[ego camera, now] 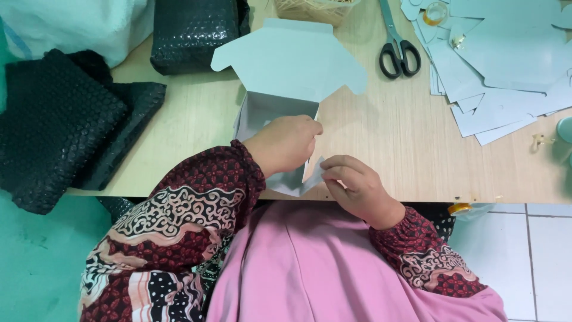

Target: The person folds a pre-cut white paper template into a small box shape, tucking flaps to secure the sides. The person then places the assembled box on the table.

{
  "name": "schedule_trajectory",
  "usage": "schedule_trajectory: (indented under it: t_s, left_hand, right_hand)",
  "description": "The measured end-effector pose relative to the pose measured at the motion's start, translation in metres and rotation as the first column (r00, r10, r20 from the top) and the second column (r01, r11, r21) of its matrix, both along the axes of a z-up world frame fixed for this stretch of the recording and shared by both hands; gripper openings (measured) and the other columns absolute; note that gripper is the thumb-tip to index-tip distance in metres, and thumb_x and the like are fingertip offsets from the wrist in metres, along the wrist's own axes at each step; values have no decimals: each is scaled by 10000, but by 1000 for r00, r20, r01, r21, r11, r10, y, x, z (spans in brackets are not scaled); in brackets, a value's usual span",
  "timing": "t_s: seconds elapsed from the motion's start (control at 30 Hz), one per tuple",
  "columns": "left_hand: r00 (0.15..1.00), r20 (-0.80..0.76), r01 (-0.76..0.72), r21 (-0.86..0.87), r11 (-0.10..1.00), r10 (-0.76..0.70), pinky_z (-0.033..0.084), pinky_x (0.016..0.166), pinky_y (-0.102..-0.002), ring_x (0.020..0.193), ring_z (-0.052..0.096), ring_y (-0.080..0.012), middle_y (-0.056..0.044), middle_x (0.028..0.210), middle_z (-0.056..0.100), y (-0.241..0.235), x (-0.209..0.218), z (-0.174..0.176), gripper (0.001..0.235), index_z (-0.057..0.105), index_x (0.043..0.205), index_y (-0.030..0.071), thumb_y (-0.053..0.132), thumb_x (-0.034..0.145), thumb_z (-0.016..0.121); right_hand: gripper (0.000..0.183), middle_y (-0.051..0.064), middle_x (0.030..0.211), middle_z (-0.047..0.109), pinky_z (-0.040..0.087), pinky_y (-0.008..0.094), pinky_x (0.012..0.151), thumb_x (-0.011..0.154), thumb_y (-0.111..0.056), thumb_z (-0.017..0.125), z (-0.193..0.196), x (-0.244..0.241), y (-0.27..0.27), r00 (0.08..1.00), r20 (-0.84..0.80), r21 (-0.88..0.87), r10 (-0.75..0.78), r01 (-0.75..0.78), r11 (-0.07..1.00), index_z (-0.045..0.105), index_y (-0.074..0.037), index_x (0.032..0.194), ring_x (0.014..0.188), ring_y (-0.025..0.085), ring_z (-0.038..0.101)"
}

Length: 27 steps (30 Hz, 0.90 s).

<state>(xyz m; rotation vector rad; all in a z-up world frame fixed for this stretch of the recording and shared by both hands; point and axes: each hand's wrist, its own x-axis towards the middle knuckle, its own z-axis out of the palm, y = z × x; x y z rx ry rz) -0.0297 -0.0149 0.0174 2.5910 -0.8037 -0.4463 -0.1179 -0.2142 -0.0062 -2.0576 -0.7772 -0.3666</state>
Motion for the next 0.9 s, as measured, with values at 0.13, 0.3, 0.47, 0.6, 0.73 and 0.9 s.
schedule_trajectory:
  t_s: [0.13, 0.3, 0.47, 0.6, 0.73, 0.9]
  left_hand:
    - [1000, -7, -18, -77, 997, 17, 589, 830, -439, 979, 721, -360, -156, 1088, 714, 6, -2, -6, 365, 674, 1253, 84, 152, 965, 461]
    - [999, -42, 0, -112, 994, -5, 565, 919, -423, 1089, 693, -360, -183, 1196, 692, 11, -1, -4, 388, 630, 1328, 37, 126, 982, 478]
    - [999, -37, 16, -142, 990, -21, 566, 925, -402, 1089, 696, -338, -176, 1194, 696, 11, 1, -18, 395, 628, 1337, 29, 109, 976, 490]
    - [998, 38, 59, -101, 993, -55, 579, 905, -400, 1061, 704, -333, -164, 1160, 710, 13, -5, -13, 386, 651, 1312, 59, 78, 959, 498]
    - [997, 19, 76, -125, 989, -75, 583, 876, -391, 995, 718, -324, -132, 1093, 729, 13, -5, -14, 366, 688, 1261, 65, 22, 937, 524]
    - [998, 18, 61, -140, 988, -59, 595, 846, -376, 955, 727, -300, -96, 1046, 740, 10, -3, -28, 354, 711, 1217, 106, 17, 925, 533]
  right_hand:
    - [186, 52, 938, 727, 631, 340, 687, 811, 72, 782, -19, -1, 1, 994, 97, 18, -53, 52, 998, 725, -71, 916, 800, 226, 737]
    - [205, 82, 915, 731, 634, 346, 671, 792, 117, 763, -18, 2, 0, 980, 189, 24, -65, 61, 998, 689, -58, 866, 779, 240, 734]
    - [235, 71, 914, 714, 633, 344, 667, 796, 133, 758, -15, 10, -1, 984, 174, -30, -44, 50, 998, 695, -60, 913, 795, 238, 725]
    - [230, 68, 884, 708, 629, 350, 654, 791, 133, 757, -10, 16, 2, 988, 156, -86, -15, 29, 996, 711, -56, 913, 784, 248, 725]
    - [211, 120, 896, 725, 623, 356, 614, 817, 159, 712, -7, 15, 8, 973, 232, -31, 11, -4, 1000, 684, -32, 902, 747, 278, 723]
    - [213, 111, 953, 739, 626, 336, 611, 820, 151, 699, -20, 10, 6, 958, 285, 3, 4, -5, 1000, 676, -47, 894, 766, 250, 726]
